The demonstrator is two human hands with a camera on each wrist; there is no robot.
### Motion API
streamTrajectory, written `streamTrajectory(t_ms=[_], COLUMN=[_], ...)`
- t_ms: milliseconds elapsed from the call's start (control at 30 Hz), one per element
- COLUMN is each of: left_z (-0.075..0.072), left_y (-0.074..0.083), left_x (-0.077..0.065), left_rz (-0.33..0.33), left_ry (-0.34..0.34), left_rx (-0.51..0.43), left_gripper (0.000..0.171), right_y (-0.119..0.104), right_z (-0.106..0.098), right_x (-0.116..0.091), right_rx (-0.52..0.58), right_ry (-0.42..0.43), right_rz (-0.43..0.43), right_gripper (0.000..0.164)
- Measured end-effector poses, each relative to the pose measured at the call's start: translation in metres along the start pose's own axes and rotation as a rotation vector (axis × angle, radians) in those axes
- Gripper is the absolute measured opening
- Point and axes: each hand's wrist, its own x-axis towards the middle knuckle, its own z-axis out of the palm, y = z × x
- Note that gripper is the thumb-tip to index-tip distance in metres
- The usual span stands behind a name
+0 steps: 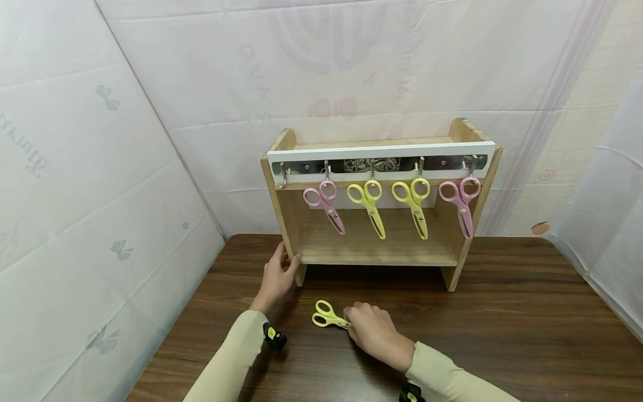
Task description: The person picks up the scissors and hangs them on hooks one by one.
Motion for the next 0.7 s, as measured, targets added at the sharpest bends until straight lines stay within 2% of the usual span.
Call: streamTrajectory(t_ms=[233,400,567,700], left_z=[-0.001,-0.001,-0.001,-0.002], left_y=[0.001,0.001,0.002,0.001], left_x=[0.001,0.000,0.000,0.000], left_rz=[-0.023,-0.013,-0.009,-0.001], left_ry=[-0.004,-0.004,-0.004,-0.007], left_rx=[-0.010,-0.007,-0.008,-0.014], left_gripper=[0.054,0.055,0.055,0.054], right_y=[-0.001,-0.001,-0.002,-0.004], right_z=[-0.002,-0.005,-0.019,-0.038], right_x=[0.001,0.001,0.006,0.011], right_rx=[0.003,0.003,-0.021,-0.040], right_ry=[-0.001,-0.043,-0.080,-0.068], right_rz=[-0.012,-0.025,-0.047,-0.081], right_gripper=[0.025,0.024,0.022,0.020])
